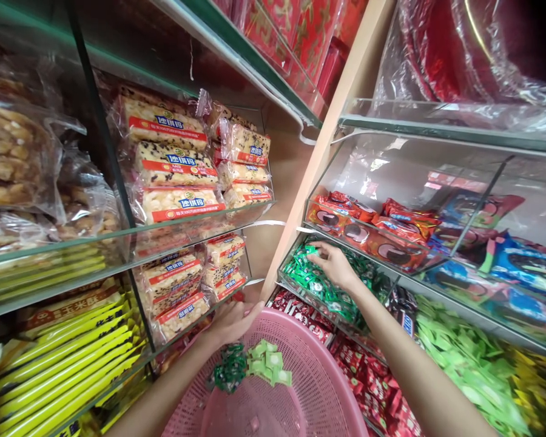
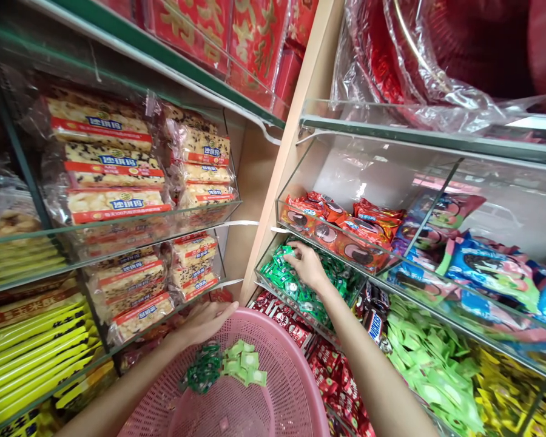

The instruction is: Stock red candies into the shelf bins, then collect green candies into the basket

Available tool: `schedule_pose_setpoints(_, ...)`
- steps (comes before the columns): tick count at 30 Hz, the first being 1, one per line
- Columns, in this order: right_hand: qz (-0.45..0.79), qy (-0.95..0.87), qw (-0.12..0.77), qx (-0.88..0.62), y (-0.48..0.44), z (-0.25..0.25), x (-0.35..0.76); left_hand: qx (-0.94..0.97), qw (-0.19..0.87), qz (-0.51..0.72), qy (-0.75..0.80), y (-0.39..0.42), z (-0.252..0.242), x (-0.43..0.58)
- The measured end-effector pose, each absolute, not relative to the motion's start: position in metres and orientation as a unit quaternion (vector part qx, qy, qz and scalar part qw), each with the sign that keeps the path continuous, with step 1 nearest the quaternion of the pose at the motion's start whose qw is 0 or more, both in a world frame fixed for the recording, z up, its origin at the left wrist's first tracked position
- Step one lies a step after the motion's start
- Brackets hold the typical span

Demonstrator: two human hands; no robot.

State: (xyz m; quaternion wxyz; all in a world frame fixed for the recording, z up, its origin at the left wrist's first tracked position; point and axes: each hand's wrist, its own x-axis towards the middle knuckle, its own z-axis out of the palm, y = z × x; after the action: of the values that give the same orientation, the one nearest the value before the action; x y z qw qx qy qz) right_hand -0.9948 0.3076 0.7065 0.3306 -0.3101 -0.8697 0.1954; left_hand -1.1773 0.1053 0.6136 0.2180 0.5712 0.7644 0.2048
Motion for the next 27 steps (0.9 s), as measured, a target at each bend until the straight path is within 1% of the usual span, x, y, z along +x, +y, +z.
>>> schedule_pose_setpoints(2, 0.123, -0.890, 0.290, -0.329, 0.3071, 0.7085, -0.9905, 0.577, 0.209, 0.209, 0.762, 0.1058, 0.6128, -1.1771)
schedule_pose_setpoints(4, 0.076, -0.905, 0.249, -0.337, 0.3065, 0.7083, -0.9876, 0.582, 0.202, 0.212, 0.759, 0.1066, 0.6107, -1.1774)
schedule_pose_setpoints(13, -0.005, -0.926, 0.180, -0.332, 0.3050, 0.7067, -0.9849, 0.585, 0.196, 0.217, 0.757, 0.1081, 0.6059, -1.1787)
schedule_pose_setpoints(19, -0.009, -0.921, 0.195, -0.336, 0.3027, 0.7117, -0.9858, 0.587, 0.195, 0.219, 0.755, 0.1080, 0.6093, -1.1787)
schedule_pose_setpoints(24, -0.036, -0.923, 0.175, -0.341, 0.3037, 0.7105, -0.9901, 0.586, 0.203, 0.216, 0.754, 0.1082, 0.6130, -1.1788)
schedule_pose_setpoints(27, -0.038, -0.919, 0.179, -0.349, 0.3019, 0.7091, -0.9923, 0.582, 0.209, 0.217, 0.755, 0.1086, 0.6134, -1.1795)
